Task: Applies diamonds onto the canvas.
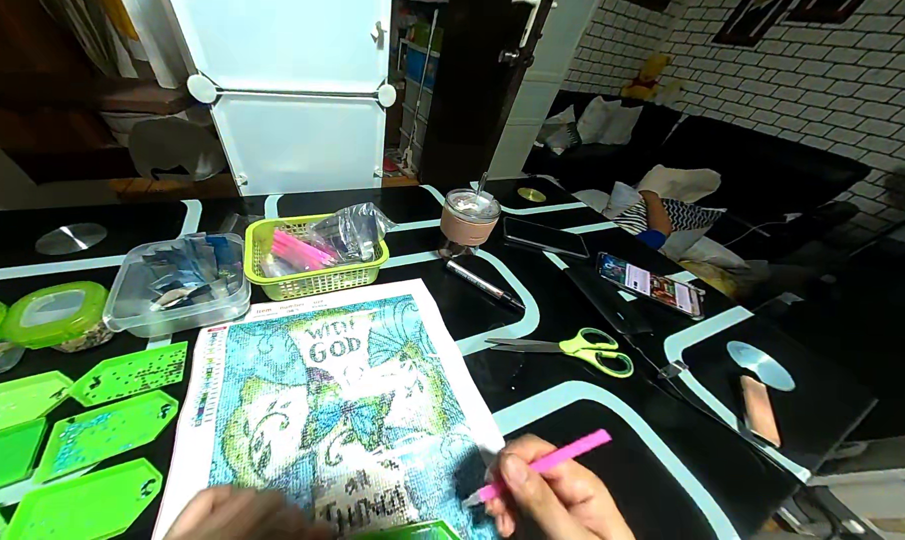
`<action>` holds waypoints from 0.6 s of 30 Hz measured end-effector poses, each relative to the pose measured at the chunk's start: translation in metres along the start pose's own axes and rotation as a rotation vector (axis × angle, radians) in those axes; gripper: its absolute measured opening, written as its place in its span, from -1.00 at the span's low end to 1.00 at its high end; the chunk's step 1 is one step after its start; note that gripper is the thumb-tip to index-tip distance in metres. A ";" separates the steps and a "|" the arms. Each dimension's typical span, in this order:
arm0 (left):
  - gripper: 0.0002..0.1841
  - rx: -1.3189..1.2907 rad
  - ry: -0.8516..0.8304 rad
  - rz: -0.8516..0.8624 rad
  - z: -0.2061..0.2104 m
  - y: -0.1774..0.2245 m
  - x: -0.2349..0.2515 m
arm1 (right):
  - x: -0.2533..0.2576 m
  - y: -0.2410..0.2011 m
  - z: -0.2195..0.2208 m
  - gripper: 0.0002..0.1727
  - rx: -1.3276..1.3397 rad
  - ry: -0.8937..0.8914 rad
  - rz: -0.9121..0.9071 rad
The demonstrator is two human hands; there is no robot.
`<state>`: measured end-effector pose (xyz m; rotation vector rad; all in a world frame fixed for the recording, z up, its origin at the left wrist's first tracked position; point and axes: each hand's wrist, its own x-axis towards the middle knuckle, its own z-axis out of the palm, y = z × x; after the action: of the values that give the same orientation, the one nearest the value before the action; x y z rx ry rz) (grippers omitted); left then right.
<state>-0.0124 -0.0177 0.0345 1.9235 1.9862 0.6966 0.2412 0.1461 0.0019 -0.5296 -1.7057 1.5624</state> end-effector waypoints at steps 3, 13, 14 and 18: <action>-0.65 0.086 0.037 -0.087 0.000 -0.016 0.007 | 0.006 0.004 0.007 -0.75 -0.161 -0.131 -0.076; -0.50 -0.055 0.066 0.158 0.028 -0.015 -0.001 | 0.001 0.018 0.009 -0.64 -0.435 -0.213 -0.253; -0.46 -0.041 0.054 0.161 0.031 -0.013 -0.001 | 0.001 0.018 0.009 -0.64 -0.435 -0.210 -0.255; -0.44 -0.019 0.040 0.153 0.032 -0.013 -0.002 | 0.001 0.019 0.012 -0.63 -0.432 -0.217 -0.257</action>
<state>-0.0068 -0.0152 0.0000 2.0822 1.8626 0.7944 0.2280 0.1426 -0.0163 -0.3392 -2.1997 1.1034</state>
